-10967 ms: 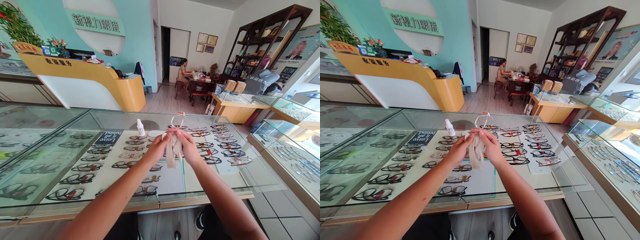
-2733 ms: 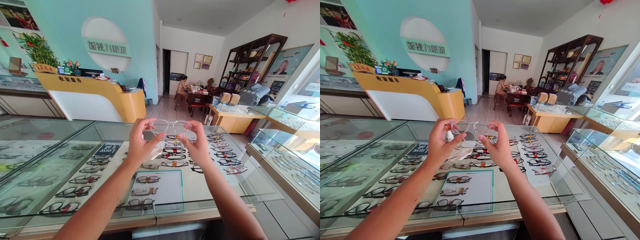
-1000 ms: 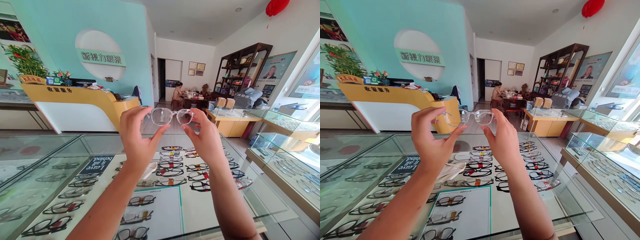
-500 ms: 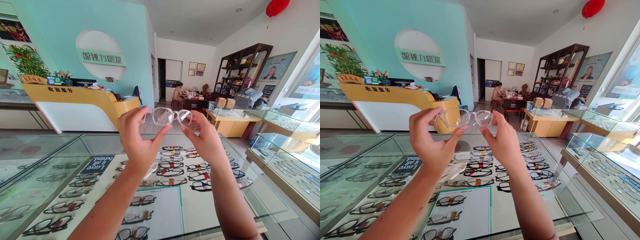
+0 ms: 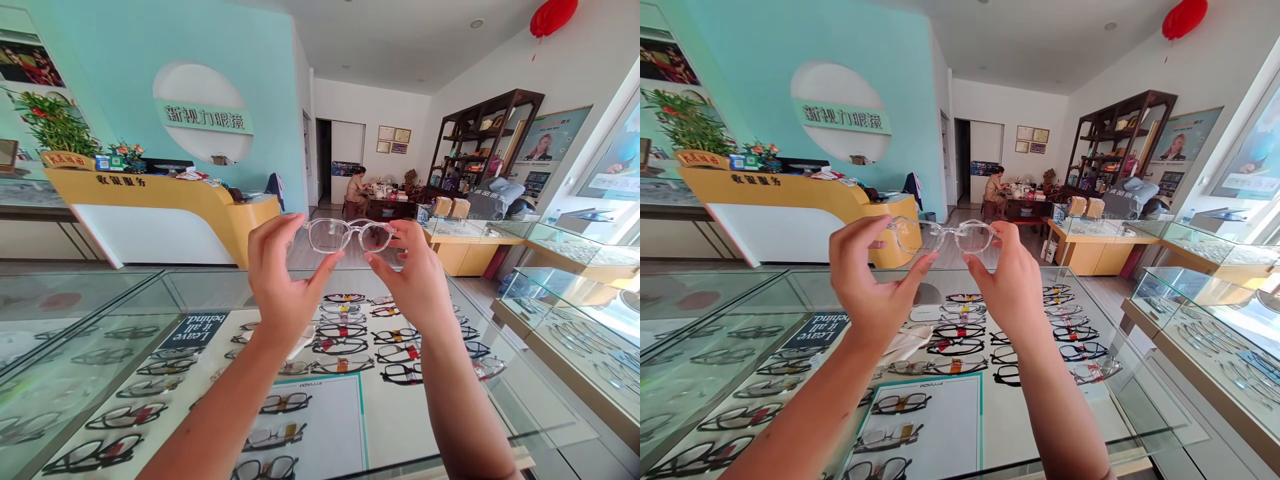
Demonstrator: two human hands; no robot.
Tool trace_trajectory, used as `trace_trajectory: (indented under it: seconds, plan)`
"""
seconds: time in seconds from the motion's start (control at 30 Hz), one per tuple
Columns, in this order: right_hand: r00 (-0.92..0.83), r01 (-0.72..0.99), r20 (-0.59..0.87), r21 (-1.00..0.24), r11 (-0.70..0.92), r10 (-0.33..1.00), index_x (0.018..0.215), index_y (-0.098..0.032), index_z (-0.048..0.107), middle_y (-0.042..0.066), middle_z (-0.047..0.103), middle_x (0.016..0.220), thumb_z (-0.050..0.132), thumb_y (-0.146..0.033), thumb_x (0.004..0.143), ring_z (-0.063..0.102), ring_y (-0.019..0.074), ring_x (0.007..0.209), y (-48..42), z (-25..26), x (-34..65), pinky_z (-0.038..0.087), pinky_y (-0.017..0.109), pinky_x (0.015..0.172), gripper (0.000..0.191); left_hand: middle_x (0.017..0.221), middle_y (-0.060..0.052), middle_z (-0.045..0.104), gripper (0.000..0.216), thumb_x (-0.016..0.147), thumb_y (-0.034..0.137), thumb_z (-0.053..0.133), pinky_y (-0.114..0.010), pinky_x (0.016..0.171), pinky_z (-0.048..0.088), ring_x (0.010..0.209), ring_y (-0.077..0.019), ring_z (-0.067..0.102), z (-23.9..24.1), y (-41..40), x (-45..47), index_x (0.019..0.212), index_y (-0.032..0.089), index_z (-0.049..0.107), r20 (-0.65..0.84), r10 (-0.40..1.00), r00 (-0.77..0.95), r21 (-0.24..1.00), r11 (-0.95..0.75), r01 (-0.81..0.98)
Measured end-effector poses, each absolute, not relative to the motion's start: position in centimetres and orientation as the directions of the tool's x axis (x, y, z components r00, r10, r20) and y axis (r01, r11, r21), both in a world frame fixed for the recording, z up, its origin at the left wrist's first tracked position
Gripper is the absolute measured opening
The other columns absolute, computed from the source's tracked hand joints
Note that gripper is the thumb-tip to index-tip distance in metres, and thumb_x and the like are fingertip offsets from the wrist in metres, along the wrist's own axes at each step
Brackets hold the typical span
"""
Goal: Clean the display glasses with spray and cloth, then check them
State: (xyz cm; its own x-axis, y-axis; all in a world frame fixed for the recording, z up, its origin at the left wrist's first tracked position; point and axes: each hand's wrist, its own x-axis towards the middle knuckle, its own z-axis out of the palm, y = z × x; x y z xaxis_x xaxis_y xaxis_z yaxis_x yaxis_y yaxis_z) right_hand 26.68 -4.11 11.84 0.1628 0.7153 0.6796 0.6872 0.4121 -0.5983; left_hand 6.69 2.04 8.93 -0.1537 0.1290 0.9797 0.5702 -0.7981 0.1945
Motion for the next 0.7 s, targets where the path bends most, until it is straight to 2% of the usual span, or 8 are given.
trace_trajectory:
  seconds: [0.27, 0.6, 0.7]
  plan:
    - [0.159, 0.705, 0.7, -0.575, 0.416, 0.697, 0.137, -0.028, 0.056, 0.015, 0.079, 0.142, 0.075, -0.044, 0.097, 0.08, 0.0361, 0.121, -4.2, 12.0, 26.7, 0.064, 0.053, 0.091, 0.048, 0.141, -0.011, 0.072, 0.066, 0.09, 0.043, 0.094, -0.049, 0.1, 0.061, 0.131, -0.0327, 0.069, 9.1, 1.9, 6.6, 0.148, 0.031, 0.064, 0.985, 0.114, -0.129, 0.167, -0.817, 0.552]
    - [0.152, 0.672, 0.732, -0.569, 0.474, 0.664, 0.144, -0.03, 0.057, 0.012, 0.077, 0.146, 0.073, -0.042, 0.099, 0.08, 0.0325, 0.119, -4.7, 11.9, 26.7, 0.065, 0.055, 0.095, 0.049, 0.139, -0.01, 0.073, 0.064, 0.091, 0.047, 0.092, -0.047, 0.097, 0.061, 0.128, -0.0295, 0.071, 8.7, 3.2, 6.0, 0.147, 0.031, 0.066, 0.95, 0.256, -0.178, 0.311, -0.83, 0.464]
    - [0.151, 0.639, 0.758, -0.565, 0.522, 0.635, 0.148, -0.032, 0.057, 0.011, 0.075, 0.15, 0.07, -0.042, 0.101, 0.079, 0.0304, 0.12, -4.7, 11.8, 26.6, 0.066, 0.054, 0.098, 0.05, 0.143, -0.01, 0.072, 0.064, 0.091, 0.048, 0.092, -0.047, 0.098, 0.061, 0.13, -0.0299, 0.071, 8.6, 3.6, 5.8, 0.147, 0.032, 0.066, 0.917, 0.343, -0.206, 0.399, -0.821, 0.408]
